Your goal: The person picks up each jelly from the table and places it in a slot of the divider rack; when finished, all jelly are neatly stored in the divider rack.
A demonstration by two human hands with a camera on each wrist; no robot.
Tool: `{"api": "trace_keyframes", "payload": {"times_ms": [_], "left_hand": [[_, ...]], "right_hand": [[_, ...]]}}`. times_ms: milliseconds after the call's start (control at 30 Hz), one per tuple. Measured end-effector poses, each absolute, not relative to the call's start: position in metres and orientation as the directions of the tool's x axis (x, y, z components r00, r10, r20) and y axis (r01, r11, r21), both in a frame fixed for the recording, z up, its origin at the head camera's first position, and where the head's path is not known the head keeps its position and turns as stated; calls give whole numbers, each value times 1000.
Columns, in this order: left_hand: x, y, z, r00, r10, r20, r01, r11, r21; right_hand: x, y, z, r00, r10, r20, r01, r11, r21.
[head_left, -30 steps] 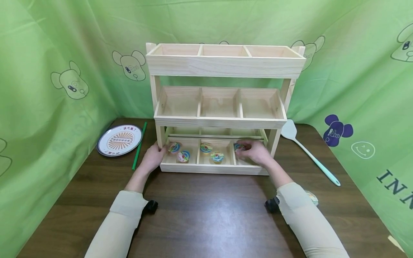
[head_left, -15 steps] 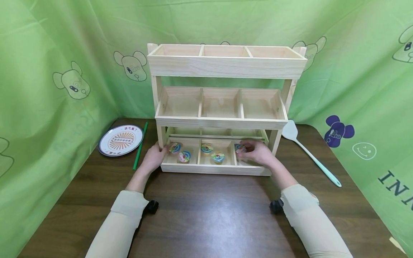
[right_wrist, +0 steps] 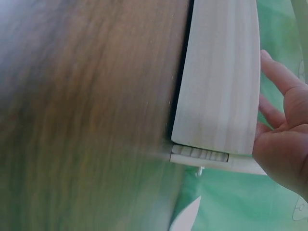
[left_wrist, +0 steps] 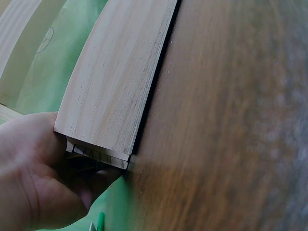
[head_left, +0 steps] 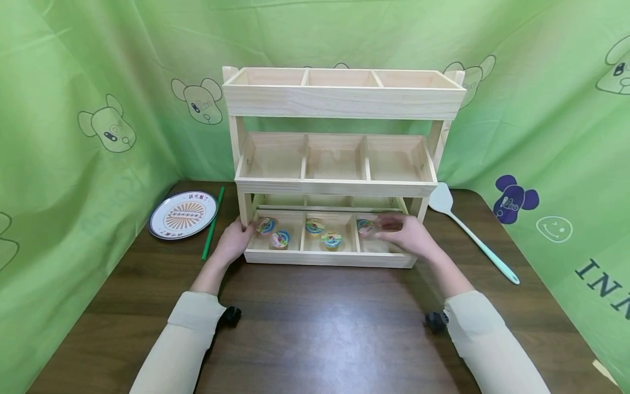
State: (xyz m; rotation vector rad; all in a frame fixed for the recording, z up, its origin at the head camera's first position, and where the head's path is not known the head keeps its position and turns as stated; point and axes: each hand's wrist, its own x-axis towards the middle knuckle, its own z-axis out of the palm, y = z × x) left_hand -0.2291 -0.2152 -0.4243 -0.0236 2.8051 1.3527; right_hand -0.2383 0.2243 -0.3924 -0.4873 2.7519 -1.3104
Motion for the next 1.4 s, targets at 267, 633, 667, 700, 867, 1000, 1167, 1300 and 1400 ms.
{"api": "trace_keyframes", "payload": {"times_ms": [267, 633, 667, 700, 867, 1000, 1167, 1300, 1400], "left_hand": [[-229, -215, -425, -1000, 16, -22, -8, 621, 784], [-228, -216, -423, -1000, 5, -23, -14, 629, 777], [-228, -216, -423, -1000, 6, -21, -12, 630, 776], [-228, -216, -423, -1000, 7, -20, -11, 629, 778], [-227, -216, -424, -1000, 10, -11, -2, 626, 779], [-228, -216, -425, -1000, 14, -7, 3, 632, 775], [-227, -215, -424, -1000, 13, -13, -2, 627, 779], [-227, -216, -423, -1000, 10, -18, -8, 627, 779], [-227, -216, -423, -1000, 9, -19, -9, 629, 777]], "right_hand": [[-224, 240, -385, -946, -305, 107, -269, 561, -783], [-201, 259, -372, -952, -272, 138, -279, 591, -757], [-199, 261, -372, -953, -269, 139, -278, 592, -756], [-197, 263, -372, -954, -264, 139, -275, 596, -755], [-186, 275, -372, -961, -242, 136, -262, 625, -735], [-175, 288, -373, -968, -224, 113, -234, 652, -721], [-162, 305, -376, -973, -209, 101, -219, 680, -700], [-152, 320, -380, -971, -198, 131, -234, 704, -671], [-144, 331, -382, -970, -190, 153, -244, 719, -651]]}}
